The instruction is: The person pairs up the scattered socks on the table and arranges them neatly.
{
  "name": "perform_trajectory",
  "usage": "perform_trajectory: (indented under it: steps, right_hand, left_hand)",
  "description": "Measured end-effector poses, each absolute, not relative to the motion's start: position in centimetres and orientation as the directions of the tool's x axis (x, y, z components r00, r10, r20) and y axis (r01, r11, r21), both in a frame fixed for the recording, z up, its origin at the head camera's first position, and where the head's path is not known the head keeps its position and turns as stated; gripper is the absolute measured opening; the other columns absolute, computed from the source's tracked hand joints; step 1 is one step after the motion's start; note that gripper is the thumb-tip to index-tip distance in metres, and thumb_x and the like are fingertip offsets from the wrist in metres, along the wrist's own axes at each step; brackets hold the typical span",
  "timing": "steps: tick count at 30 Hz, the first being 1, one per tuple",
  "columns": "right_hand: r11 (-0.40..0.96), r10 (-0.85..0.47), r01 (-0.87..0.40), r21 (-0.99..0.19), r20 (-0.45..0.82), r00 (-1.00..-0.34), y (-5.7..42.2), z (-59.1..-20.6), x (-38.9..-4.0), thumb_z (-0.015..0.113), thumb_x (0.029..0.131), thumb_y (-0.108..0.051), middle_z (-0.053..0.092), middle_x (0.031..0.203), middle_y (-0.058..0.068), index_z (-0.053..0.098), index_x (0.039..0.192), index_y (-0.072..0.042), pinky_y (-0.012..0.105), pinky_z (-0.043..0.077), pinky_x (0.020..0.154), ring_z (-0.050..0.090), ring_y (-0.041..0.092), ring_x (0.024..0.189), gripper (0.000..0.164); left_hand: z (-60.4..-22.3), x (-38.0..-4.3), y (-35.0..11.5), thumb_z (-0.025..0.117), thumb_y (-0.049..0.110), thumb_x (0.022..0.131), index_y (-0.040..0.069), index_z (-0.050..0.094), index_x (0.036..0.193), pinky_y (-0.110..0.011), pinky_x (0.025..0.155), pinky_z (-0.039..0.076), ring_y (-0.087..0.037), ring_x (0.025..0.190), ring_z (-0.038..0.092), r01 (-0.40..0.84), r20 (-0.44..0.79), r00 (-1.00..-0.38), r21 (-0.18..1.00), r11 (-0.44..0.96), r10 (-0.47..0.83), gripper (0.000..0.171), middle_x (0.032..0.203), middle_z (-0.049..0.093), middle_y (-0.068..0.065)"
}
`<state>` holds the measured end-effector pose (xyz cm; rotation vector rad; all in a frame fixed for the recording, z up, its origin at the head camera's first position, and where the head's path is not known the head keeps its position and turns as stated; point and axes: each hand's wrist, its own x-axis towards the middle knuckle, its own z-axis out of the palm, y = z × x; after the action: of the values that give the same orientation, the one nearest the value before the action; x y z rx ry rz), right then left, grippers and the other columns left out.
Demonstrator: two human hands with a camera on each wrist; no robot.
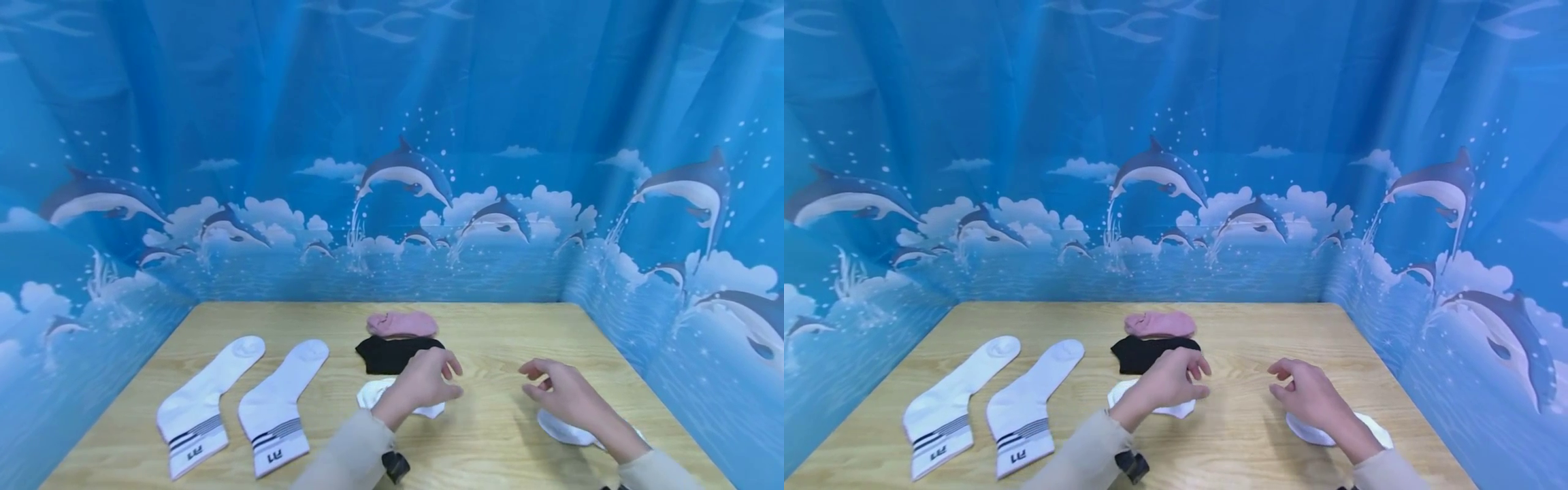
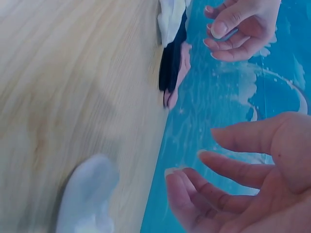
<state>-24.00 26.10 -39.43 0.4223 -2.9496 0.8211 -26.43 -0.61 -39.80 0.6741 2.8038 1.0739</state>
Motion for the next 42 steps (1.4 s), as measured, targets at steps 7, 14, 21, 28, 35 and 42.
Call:
perform_trajectory:
  steps: [7, 14, 21, 28, 35, 42]
  right_hand:
    - [0.848, -0.214, -0.246, -0.470, 0.121, -0.969, 28.9, -39.8, -23.4, 0.072, 0.092, -0.009, 0.075, 0.107, 0.015, 0.071, 0.115, 0.000, 0.026, 0.054, 0.069, 0.068, 0.015, 0.082, 0.025]
    - [0.881, -0.173, -0.217, -0.419, 0.140, -0.975, 31.5, -40.5, -22.4, 0.075, 0.088, -0.009, 0.076, 0.104, 0.015, 0.072, 0.110, -0.001, 0.025, 0.054, 0.067, 0.068, 0.016, 0.078, 0.023]
    - [0.897, -0.149, -0.166, -0.410, 0.073, -0.986, 33.8, -40.5, -22.2, 0.076, 0.088, -0.010, 0.074, 0.105, 0.022, 0.070, 0.113, 0.001, 0.035, 0.057, 0.070, 0.070, 0.021, 0.080, 0.028]
    - [0.917, -0.112, -0.096, -0.388, -0.019, -0.994, 35.5, -40.6, -22.3, 0.076, 0.089, -0.013, 0.073, 0.108, 0.025, 0.069, 0.116, 0.003, 0.044, 0.059, 0.073, 0.071, 0.027, 0.084, 0.032]
    - [0.925, -0.103, -0.092, -0.370, -0.009, -0.995, 37.2, -40.9, -22.2, 0.077, 0.086, -0.012, 0.073, 0.104, 0.025, 0.070, 0.113, 0.004, 0.044, 0.058, 0.071, 0.070, 0.027, 0.081, 0.032]
    - [0.940, -0.107, -0.082, -0.332, -0.056, -0.993, 38.7, -41.2, -21.9, 0.077, 0.086, -0.012, 0.072, 0.101, 0.023, 0.069, 0.112, 0.006, 0.048, 0.057, 0.074, 0.070, 0.032, 0.086, 0.032]
  left_hand:
    - [-40.3, -25.8, 2.1, 0.087, 0.016, 0.079, 0.013, 0.075, 0.098, -0.025, 0.077, 0.048, -0.009, 0.078, 0.057, 0.407, 0.094, -0.882, 0.646, 0.646, 0.462, 0.023, 0.085, 0.071, 0.000]
    - [-40.3, -25.5, 3.9, 0.086, 0.017, 0.081, 0.014, 0.075, 0.100, -0.023, 0.077, 0.049, -0.004, 0.074, 0.058, 0.410, 0.081, -0.875, 0.651, 0.639, 0.478, 0.022, 0.085, 0.071, 0.001]
    - [-40.9, -25.3, 5.7, 0.087, 0.018, 0.079, 0.016, 0.076, 0.099, -0.017, 0.069, 0.044, -0.003, 0.072, 0.053, 0.402, 0.079, -0.882, 0.640, 0.655, 0.464, 0.022, 0.079, 0.065, 0.007]
    - [-41.0, -25.2, 8.0, 0.086, 0.018, 0.079, 0.017, 0.076, 0.099, -0.015, 0.064, 0.043, -0.001, 0.068, 0.052, 0.398, 0.062, -0.880, 0.639, 0.659, 0.471, 0.022, 0.079, 0.064, 0.008]
    - [-41.1, -25.0, 10.0, 0.087, 0.021, 0.079, 0.021, 0.077, 0.100, -0.014, 0.069, 0.042, -0.001, 0.072, 0.053, 0.403, 0.058, -0.880, 0.616, 0.676, 0.472, 0.024, 0.079, 0.067, 0.010]
    - [-41.5, -24.9, 11.2, 0.087, 0.017, 0.078, 0.020, 0.078, 0.101, -0.014, 0.070, 0.042, -0.001, 0.076, 0.052, 0.373, 0.036, -0.885, 0.649, 0.663, 0.463, 0.025, 0.084, 0.067, 0.008]
